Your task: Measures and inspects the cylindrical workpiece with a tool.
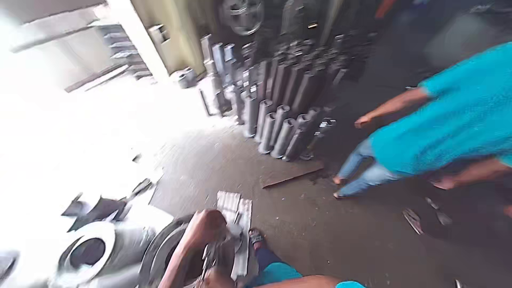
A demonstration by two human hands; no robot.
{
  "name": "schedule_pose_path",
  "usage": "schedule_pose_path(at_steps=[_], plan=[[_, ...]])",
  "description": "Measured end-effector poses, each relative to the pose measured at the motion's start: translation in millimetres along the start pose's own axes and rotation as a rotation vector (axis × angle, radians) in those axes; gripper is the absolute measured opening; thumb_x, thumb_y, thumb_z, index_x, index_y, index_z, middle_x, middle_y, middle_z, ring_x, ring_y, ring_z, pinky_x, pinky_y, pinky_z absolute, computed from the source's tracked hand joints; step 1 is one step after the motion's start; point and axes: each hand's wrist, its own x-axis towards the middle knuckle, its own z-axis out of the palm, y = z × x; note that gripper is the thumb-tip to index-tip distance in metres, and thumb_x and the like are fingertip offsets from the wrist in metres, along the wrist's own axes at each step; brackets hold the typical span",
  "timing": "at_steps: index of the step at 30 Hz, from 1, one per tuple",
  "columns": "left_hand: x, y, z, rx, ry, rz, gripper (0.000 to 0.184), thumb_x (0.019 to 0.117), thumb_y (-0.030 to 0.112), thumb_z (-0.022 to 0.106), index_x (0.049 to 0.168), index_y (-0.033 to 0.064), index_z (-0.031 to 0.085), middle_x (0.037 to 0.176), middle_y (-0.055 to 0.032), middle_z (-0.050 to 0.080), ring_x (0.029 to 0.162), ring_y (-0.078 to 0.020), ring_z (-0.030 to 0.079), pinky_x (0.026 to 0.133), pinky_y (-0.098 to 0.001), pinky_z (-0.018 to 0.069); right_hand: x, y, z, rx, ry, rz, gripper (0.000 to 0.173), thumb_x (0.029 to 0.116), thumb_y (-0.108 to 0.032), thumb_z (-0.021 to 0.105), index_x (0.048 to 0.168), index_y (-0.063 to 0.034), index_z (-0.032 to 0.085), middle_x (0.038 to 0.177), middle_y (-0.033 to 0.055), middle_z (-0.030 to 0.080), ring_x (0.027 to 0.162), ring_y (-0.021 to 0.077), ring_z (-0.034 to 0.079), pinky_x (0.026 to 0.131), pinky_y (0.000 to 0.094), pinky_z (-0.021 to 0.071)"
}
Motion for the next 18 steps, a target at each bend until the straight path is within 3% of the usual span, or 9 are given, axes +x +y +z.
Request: schedule_pose_path(at_steps=[2, 4, 10, 13, 15, 18], plan=[[-10.6, -19.5, 7.0, -0.101, 0.049, -0.007, 0.016, 0.0938, 0.022, 0.068, 0.105, 0.0151, 0.077, 0.103, -0.0056, 0.075, 0.100, -0.0260, 0.070, 0.092, -0.0569, 0.0538, 22.9, 24.2, -11.9, -0.165, -0.264, 0.297, 0.039, 0.1125, -0.023, 0.040, 0.117, 0.0071, 0.063, 0.090, 0.0127, 0.075, 0.074, 0.0159, 0.073, 0.071, 0.0335, 0.0614], [-16.2, -31.1, 19.8, -0.160, 0.175, -0.105, 0.021, 0.0946, 0.029, 0.065, 0.107, 0.0176, 0.077, 0.104, -0.0036, 0.076, 0.102, -0.0244, 0.070, 0.092, -0.0564, 0.0533, 35.6, 11.3, -34.7, -0.355, -0.404, 0.411, 0.038, 0.1120, -0.026, 0.042, 0.115, 0.0029, 0.066, 0.086, 0.0072, 0.075, 0.069, 0.0122, 0.071, 0.066, 0.0302, 0.0604], [-45.7, -39.1, 39.4, -0.327, 0.519, -0.422, 0.016, 0.0914, 0.026, 0.065, 0.101, 0.0194, 0.076, 0.080, 0.0007, 0.072, 0.073, -0.0167, 0.067, 0.072, -0.0481, 0.0538, 49.9, -24.1, -106.5, -0.638, -0.539, 0.339, 0.035, 0.1092, -0.025, 0.046, 0.099, 0.0014, 0.066, 0.072, 0.0049, 0.069, 0.056, 0.0116, 0.064, 0.056, 0.0296, 0.0563], [-61.4, -47.0, 52.7, -0.519, 0.711, -0.477, 0.012, 0.0918, 0.023, 0.072, 0.101, 0.0175, 0.076, 0.087, 0.0046, 0.077, 0.075, -0.0089, 0.071, 0.074, -0.0380, 0.0578, 61.2, -37.5, -131.9, -0.604, -0.608, 0.284, 0.034, 0.1099, -0.023, 0.045, 0.093, -0.0020, 0.066, 0.063, 0.0005, 0.065, 0.048, 0.0069, 0.059, 0.047, 0.0235, 0.0509], [-51.5, -43.3, 55.4, -0.570, 0.697, -0.433, 0.017, 0.0920, 0.019, 0.073, 0.109, 0.0171, 0.073, 0.090, 0.0036, 0.078, 0.076, -0.0094, 0.073, 0.075, -0.0373, 0.0604, 56.9, -23.1, -123.6, -0.535, -0.688, 0.297, 0.038, 0.1103, -0.025, 0.042, 0.097, -0.0002, 0.067, 0.066, 0.0022, 0.067, 0.049, 0.0086, 0.061, 0.048, 0.0257, 0.0530], [-23.4, -29.5, 32.4, -0.438, 0.387, -0.319, 0.038, 0.0967, 0.019, 0.070, 0.133, 0.0146, 0.061, 0.094, -0.0038, 0.077, 0.083, -0.0175, 0.074, 0.083, -0.0452, 0.0593, 49.3, 3.4, -72.5, -0.400, -0.664, 0.344, 0.043, 0.1124, -0.029, 0.037, 0.109, 0.0020, 0.068, 0.074, 0.0040, 0.071, 0.054, 0.0090, 0.063, 0.052, 0.0261, 0.0544]])
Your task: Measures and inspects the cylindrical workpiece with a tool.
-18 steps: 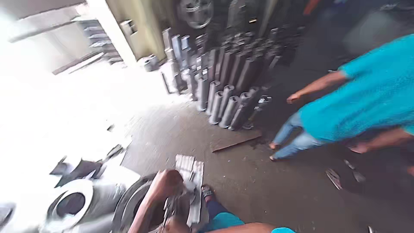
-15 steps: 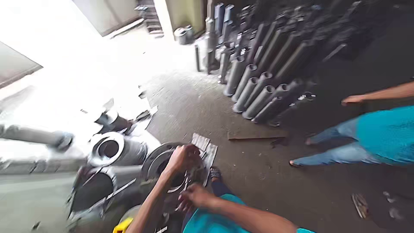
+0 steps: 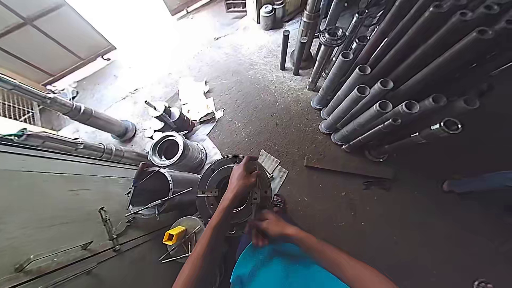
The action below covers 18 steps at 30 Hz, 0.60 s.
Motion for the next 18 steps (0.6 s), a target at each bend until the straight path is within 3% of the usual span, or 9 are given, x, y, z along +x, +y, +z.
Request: schedule_pose_path(at_steps=[2, 5, 9, 10, 11, 13, 15, 16, 18], plan=[[11.1, 24.0, -3.9, 0.191, -0.243, 0.080, 0.028, 0.0978, 0.018, 0.065, 0.125, 0.0116, 0.069, 0.097, -0.0086, 0.075, 0.091, -0.0242, 0.072, 0.087, -0.0521, 0.0557, 25.9, -7.8, 35.7, 0.168, 0.129, 0.003, 0.043, 0.1134, -0.027, 0.035, 0.114, 0.0031, 0.067, 0.082, 0.0055, 0.075, 0.059, 0.0082, 0.066, 0.055, 0.0250, 0.0549], [20.7, 47.4, -1.8, 0.479, -0.470, 0.151, 0.023, 0.0996, 0.020, 0.059, 0.117, 0.0147, 0.073, 0.100, -0.0102, 0.073, 0.096, -0.0287, 0.069, 0.087, -0.0546, 0.0535, 41.8, -22.7, 73.6, 0.435, 0.401, -0.048, 0.034, 0.1133, -0.019, 0.037, 0.111, 0.0045, 0.061, 0.078, 0.0073, 0.074, 0.057, 0.0104, 0.068, 0.054, 0.0255, 0.0576], [22.0, 58.7, 10.1, 0.551, -0.613, 0.232, 0.018, 0.0982, 0.018, 0.062, 0.111, 0.0144, 0.075, 0.097, -0.0062, 0.074, 0.095, -0.0263, 0.069, 0.086, -0.0551, 0.0531, 55.1, -42.2, 87.1, 0.416, 0.621, -0.031, 0.018, 0.1064, -0.005, 0.044, 0.105, 0.0055, 0.058, 0.079, 0.0088, 0.064, 0.063, 0.0113, 0.066, 0.062, 0.0283, 0.0597], [21.4, 58.9, 11.3, 0.550, -0.632, 0.240, 0.019, 0.0983, 0.018, 0.061, 0.112, 0.0151, 0.074, 0.098, -0.0058, 0.074, 0.096, -0.0264, 0.069, 0.085, -0.0560, 0.0529, 55.6, -44.4, 87.0, 0.417, 0.619, -0.005, 0.018, 0.1052, -0.004, 0.045, 0.108, 0.0070, 0.059, 0.084, 0.0113, 0.063, 0.068, 0.0133, 0.065, 0.066, 0.0306, 0.0586], [22.0, 57.1, 8.5, 0.541, -0.633, 0.241, 0.022, 0.0994, 0.021, 0.060, 0.117, 0.0165, 0.073, 0.101, -0.0064, 0.074, 0.098, -0.0276, 0.069, 0.085, -0.0578, 0.0529, 54.0, -46.8, 82.7, 0.422, 0.568, 0.017, 0.018, 0.1071, -0.006, 0.044, 0.109, 0.0066, 0.057, 0.082, 0.0100, 0.062, 0.065, 0.0119, 0.065, 0.062, 0.0289, 0.0594], [12.3, 45.1, -2.9, 0.460, -0.570, 0.206, 0.032, 0.1009, 0.025, 0.058, 0.131, 0.0198, 0.068, 0.113, -0.0076, 0.074, 0.106, -0.0295, 0.069, 0.089, -0.0617, 0.0524, 41.9, -36.7, 60.7, 0.313, 0.314, 0.005, 0.026, 0.1109, -0.015, 0.043, 0.106, 0.0058, 0.059, 0.078, 0.0089, 0.072, 0.059, 0.0110, 0.069, 0.056, 0.0268, 0.0594], [-8.3, 23.6, -19.2, 0.355, -0.320, 0.160, 0.029, 0.1015, 0.029, 0.059, 0.128, 0.0248, 0.071, 0.115, -0.0027, 0.075, 0.106, -0.0254, 0.070, 0.092, -0.0595, 0.0528, 18.3, -27.5, 17.9, -0.147, 0.121, -0.175, 0.032, 0.1094, -0.019, 0.047, 0.115, 0.0032, 0.069, 0.091, 0.0069, 0.077, 0.072, 0.0107, 0.072, 0.070, 0.0293, 0.0604], [-23.7, 6.0, -27.0, 0.319, -0.171, 0.144, 0.028, 0.1023, 0.029, 0.058, 0.125, 0.0235, 0.073, 0.114, -0.0020, 0.076, 0.105, -0.0242, 0.071, 0.093, -0.0585, 0.0541, 2.5, -26.0, -1.1, -0.394, 0.197, -0.332, 0.029, 0.1060, -0.019, 0.053, 0.112, -0.0024, 0.075, 0.093, 0.0050, 0.078, 0.079, 0.0112, 0.074, 0.079, 0.0337, 0.0608], [-62.1, -35.5, -37.3, 0.309, 0.060, 0.113, 0.027, 0.1022, 0.032, 0.055, 0.116, 0.0202, 0.075, 0.104, -0.0017, 0.077, 0.096, -0.0216, 0.073, 0.088, -0.0557, 0.0566, -20.1, -23.8, -38.6, -0.768, 0.514, -0.666, 0.023, 0.1014, -0.022, 0.059, 0.109, -0.0132, 0.079, 0.098, 0.0017, 0.078, 0.087, 0.0125, 0.074, 0.082, 0.0369, 0.0622]])
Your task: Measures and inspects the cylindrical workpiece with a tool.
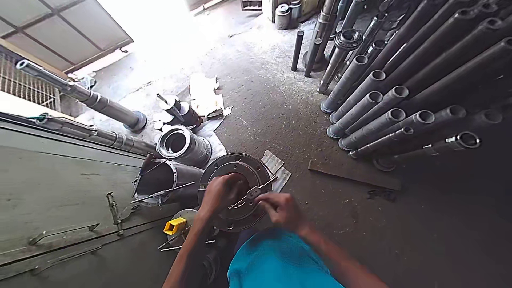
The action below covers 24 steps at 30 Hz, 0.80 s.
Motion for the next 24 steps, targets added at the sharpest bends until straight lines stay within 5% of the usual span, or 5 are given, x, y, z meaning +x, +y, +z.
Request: schedule_pose_path(at_steps=[4, 7, 13, 16, 24], plan=[[-76.5, -21.4, 26.7, 0.015, 0.079, -0.129, 0.031, 0.1019, 0.034, 0.055, 0.112, 0.0156, 0.079, 0.095, -0.0066, 0.078, 0.083, -0.0258, 0.074, 0.078, -0.0564, 0.0584, 27.2, 57.2, -48.3, -0.436, 0.017, -0.134, 0.032, 0.1047, -0.044, 0.053, 0.124, -0.0305, 0.076, 0.128, 0.0002, 0.071, 0.109, 0.0251, 0.065, 0.091, 0.0453, 0.0542], [-100.6, 37.5, 62.9, 0.101, 0.149, -0.235, 0.025, 0.1000, 0.020, 0.057, 0.102, 0.0034, 0.076, 0.091, -0.0152, 0.075, 0.085, -0.0339, 0.075, 0.076, -0.0568, 0.0594, 69.2, 79.8, -46.1, -0.431, -0.135, -0.265, 0.024, 0.1031, -0.029, 0.057, 0.114, -0.0252, 0.078, 0.119, -0.0018, 0.074, 0.112, 0.0237, 0.065, 0.096, 0.0442, 0.0532], [-108.3, 79.9, 99.3, 0.162, 0.292, -0.251, 0.026, 0.0965, 0.027, 0.058, 0.093, 0.0100, 0.077, 0.080, -0.0074, 0.073, 0.070, -0.0278, 0.073, 0.056, -0.0491, 0.0576, 123.5, 61.6, -43.5, -0.551, -0.382, -0.411, 0.024, 0.0903, -0.014, 0.071, 0.112, -0.0223, 0.076, 0.115, 0.0001, 0.072, 0.112, 0.0265, 0.064, 0.091, 0.0464, 0.0552], [-106.9, 47.7, 83.0, 0.175, 0.390, -0.291, 0.021, 0.0955, 0.016, 0.063, 0.105, 0.0109, 0.080, 0.094, -0.0120, 0.075, 0.075, -0.0330, 0.074, 0.060, -0.0548, 0.0590, 93.0, 55.5, -63.4, -0.598, -0.430, -0.302, 0.014, 0.0957, -0.023, 0.065, 0.098, -0.0143, 0.075, 0.099, 0.0026, 0.073, 0.103, 0.0260, 0.066, 0.086, 0.0452, 0.0561], [-42.3, -51.0, 35.3, 0.313, 0.453, 0.127, 0.022, 0.1010, 0.021, 0.060, 0.110, 0.0250, 0.080, 0.110, -0.0043, 0.076, 0.083, -0.0267, 0.074, 0.064, -0.0464, 0.0586, 7.6, 8.9, -23.5, -0.705, -0.192, 0.210, 0.047, 0.1059, -0.038, 0.043, 0.085, -0.0027, 0.067, 0.074, 0.0163, 0.067, 0.076, 0.0361, 0.071, 0.064, 0.0536, 0.0551]])
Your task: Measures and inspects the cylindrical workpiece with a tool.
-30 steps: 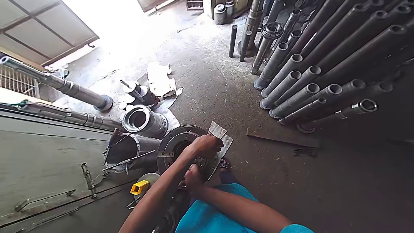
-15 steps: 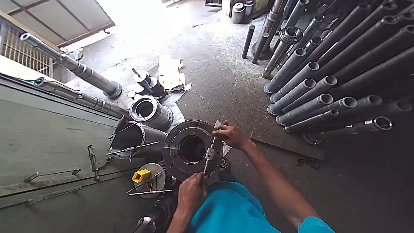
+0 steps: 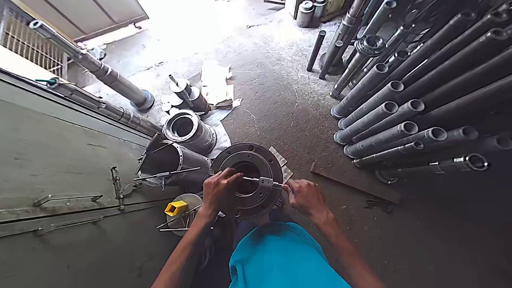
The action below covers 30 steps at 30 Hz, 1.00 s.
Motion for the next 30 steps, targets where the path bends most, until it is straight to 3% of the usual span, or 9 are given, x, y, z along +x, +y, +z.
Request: schedule_pose_path(at_steps=[4, 8, 11, 15, 17, 20, 24, 27, 30], plan=[[36.3, -12.4, 6.8, -0.052, 0.032, 0.133, 0.023, 0.0966, 0.014, 0.061, 0.108, 0.0243, 0.079, 0.106, -0.0039, 0.075, 0.083, -0.0254, 0.072, 0.065, -0.0460, 0.0574, -23.0, -21.3, 12.7, -0.079, 0.149, 0.046, 0.041, 0.1011, -0.030, 0.048, 0.077, -0.0039, 0.067, 0.063, 0.0138, 0.064, 0.063, 0.0335, 0.070, 0.053, 0.0504, 0.0532], [-0.1, 2.7, 4.9, -0.094, 0.019, -0.005, 0.024, 0.0994, 0.013, 0.058, 0.109, 0.0179, 0.079, 0.098, -0.0080, 0.076, 0.079, -0.0279, 0.074, 0.064, -0.0480, 0.0594, 6.7, 18.3, -16.3, 0.063, -0.227, -0.029, 0.040, 0.1063, -0.039, 0.046, 0.101, -0.0068, 0.069, 0.088, 0.0164, 0.072, 0.087, 0.0387, 0.071, 0.073, 0.0626, 0.0534], [-40.0, 44.3, -0.5, -0.090, 0.040, -0.164, 0.023, 0.0961, 0.014, 0.057, 0.103, 0.0094, 0.078, 0.085, -0.0107, 0.074, 0.070, -0.0284, 0.073, 0.057, -0.0473, 0.0586, 37.8, 41.8, -18.2, 0.076, -0.120, -0.182, 0.035, 0.1059, -0.037, 0.051, 0.104, -0.0098, 0.073, 0.092, 0.0124, 0.072, 0.088, 0.0342, 0.072, 0.072, 0.0597, 0.0552], [-75.9, 92.5, 4.7, -0.087, 0.092, -0.257, 0.031, 0.0979, 0.030, 0.056, 0.098, 0.0118, 0.081, 0.076, -0.0043, 0.072, 0.061, -0.0199, 0.070, 0.051, -0.0382, 0.0566, 81.1, 46.2, -16.4, 0.252, -0.037, -0.334, 0.016, 0.1010, -0.021, 0.065, 0.107, -0.0121, 0.077, 0.102, 0.0062, 0.075, 0.093, 0.0249, 0.073, 0.082, 0.0524, 0.0585], [-77.8, 95.4, 5.4, -0.091, 0.087, -0.243, 0.032, 0.0980, 0.033, 0.055, 0.098, 0.0142, 0.082, 0.076, -0.0021, 0.072, 0.061, -0.0177, 0.070, 0.049, -0.0368, 0.0550, 89.1, 46.3, -17.0, 0.307, -0.057, -0.361, 0.012, 0.0990, -0.016, 0.067, 0.104, -0.0125, 0.077, 0.101, 0.0035, 0.076, 0.092, 0.0196, 0.073, 0.085, 0.0477, 0.0595], [-61.2, 66.3, -1.7, -0.078, 0.043, -0.226, 0.025, 0.0972, 0.027, 0.058, 0.103, 0.0184, 0.081, 0.085, -0.0034, 0.074, 0.067, -0.0213, 0.072, 0.053, -0.0421, 0.0574, 70.8, 45.6, -26.1, 0.218, -0.172, -0.237, 0.022, 0.1025, -0.028, 0.060, 0.101, -0.0117, 0.076, 0.089, 0.0069, 0.073, 0.085, 0.0249, 0.071, 0.080, 0.0527, 0.0566], [-2.9, 0.4, 10.2, -0.095, 0.069, -0.016, 0.023, 0.0996, 0.019, 0.060, 0.111, 0.0226, 0.079, 0.090, -0.0080, 0.074, 0.070, -0.0270, 0.071, 0.058, -0.0459, 0.0571, 15.7, 22.3, -22.2, 0.113, -0.277, -0.050, 0.042, 0.1046, -0.039, 0.048, 0.093, -0.0057, 0.072, 0.079, 0.0162, 0.069, 0.080, 0.0371, 0.070, 0.072, 0.0605, 0.0531], [41.0, -37.1, 27.2, -0.128, 0.087, 0.308, 0.026, 0.0941, 0.012, 0.065, 0.113, 0.0222, 0.079, 0.084, -0.0080, 0.070, 0.063, -0.0255, 0.066, 0.053, -0.0420, 0.0515, -16.8, -18.7, 0.0, -0.028, -0.033, 0.037, 0.046, 0.1019, -0.036, 0.047, 0.074, -0.0040, 0.065, 0.063, 0.0144, 0.063, 0.065, 0.0354, 0.069, 0.057, 0.0541, 0.0522], [76.8, -42.9, 26.0, -0.126, 0.010, 0.483, 0.026, 0.0963, 0.014, 0.062, 0.115, 0.0219, 0.077, 0.084, -0.0062, 0.071, 0.067, -0.0248, 0.067, 0.058, -0.0422, 0.0533, -29.2, -47.5, 21.8, -0.079, 0.173, 0.144, 0.047, 0.1010, -0.034, 0.046, 0.067, -0.0053, 0.063, 0.055, 0.0111, 0.058, 0.056, 0.0312, 0.067, 0.050, 0.0488, 0.0506]])
